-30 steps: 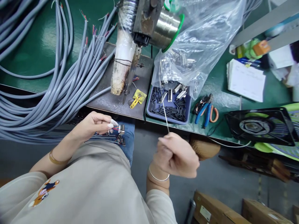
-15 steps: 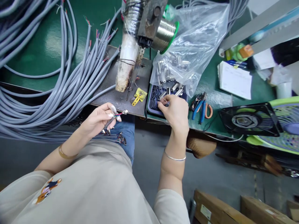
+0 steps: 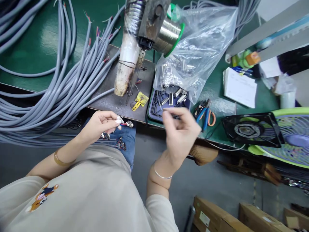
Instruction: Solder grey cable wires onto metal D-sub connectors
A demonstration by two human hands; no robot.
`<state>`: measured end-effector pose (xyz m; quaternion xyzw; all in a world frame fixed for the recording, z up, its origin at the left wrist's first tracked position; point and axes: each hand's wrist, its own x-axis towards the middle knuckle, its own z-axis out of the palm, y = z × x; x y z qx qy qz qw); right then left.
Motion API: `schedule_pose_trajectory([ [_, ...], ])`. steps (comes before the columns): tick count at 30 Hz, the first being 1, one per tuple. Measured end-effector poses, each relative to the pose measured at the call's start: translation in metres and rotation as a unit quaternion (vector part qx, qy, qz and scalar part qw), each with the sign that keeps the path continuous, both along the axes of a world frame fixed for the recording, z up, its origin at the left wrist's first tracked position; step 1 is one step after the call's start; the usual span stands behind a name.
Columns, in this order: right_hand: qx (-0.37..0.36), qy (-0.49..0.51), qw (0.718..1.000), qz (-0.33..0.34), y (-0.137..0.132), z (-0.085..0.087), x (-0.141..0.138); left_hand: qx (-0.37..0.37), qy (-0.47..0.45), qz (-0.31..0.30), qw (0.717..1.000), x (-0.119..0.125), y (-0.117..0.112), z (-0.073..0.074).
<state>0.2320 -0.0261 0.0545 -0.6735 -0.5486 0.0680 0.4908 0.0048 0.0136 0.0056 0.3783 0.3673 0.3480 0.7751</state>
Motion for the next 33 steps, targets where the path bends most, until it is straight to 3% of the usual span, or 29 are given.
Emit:
schedule_pose_trajectory([
  [2, -0.081, 0.022, 0.99, 0.11, -0.006, 0.0, -0.019, 0.012, 0.034, -0.009, 0.999, 0.002, -0.001, 0.005],
  [4, -0.114, 0.022, 0.978, 0.173, -0.007, -0.002, -0.033, 0.022, 0.056, -0.017, 0.998, 0.003, -0.001, 0.009],
  [17, -0.15, -0.059, 0.945, 0.284, 0.002, -0.01, -0.04, 0.041, 0.056, -0.07, 0.995, 0.005, -0.003, 0.008],
  [20, -0.183, -0.106, 0.92, 0.329, 0.004, -0.008, -0.04, 0.031, 0.002, -0.067, 0.997, 0.005, -0.008, 0.001],
  [25, -0.205, -0.157, 0.873, 0.413, 0.009, -0.006, -0.043, -0.054, -0.088, -0.075, 0.992, 0.005, -0.016, -0.007],
  [27, -0.179, -0.141, 0.89, 0.394, 0.008, -0.005, -0.042, -0.07, -0.086, -0.073, 0.991, 0.005, -0.017, -0.006],
  [30, -0.105, -0.061, 0.958, 0.259, 0.001, -0.005, -0.04, -0.073, -0.073, -0.06, 0.993, 0.005, -0.016, -0.003],
  [33, -0.019, 0.03, 0.985, 0.169, -0.01, -0.003, -0.042, -0.056, -0.075, -0.051, 0.994, 0.003, -0.012, -0.005],
])
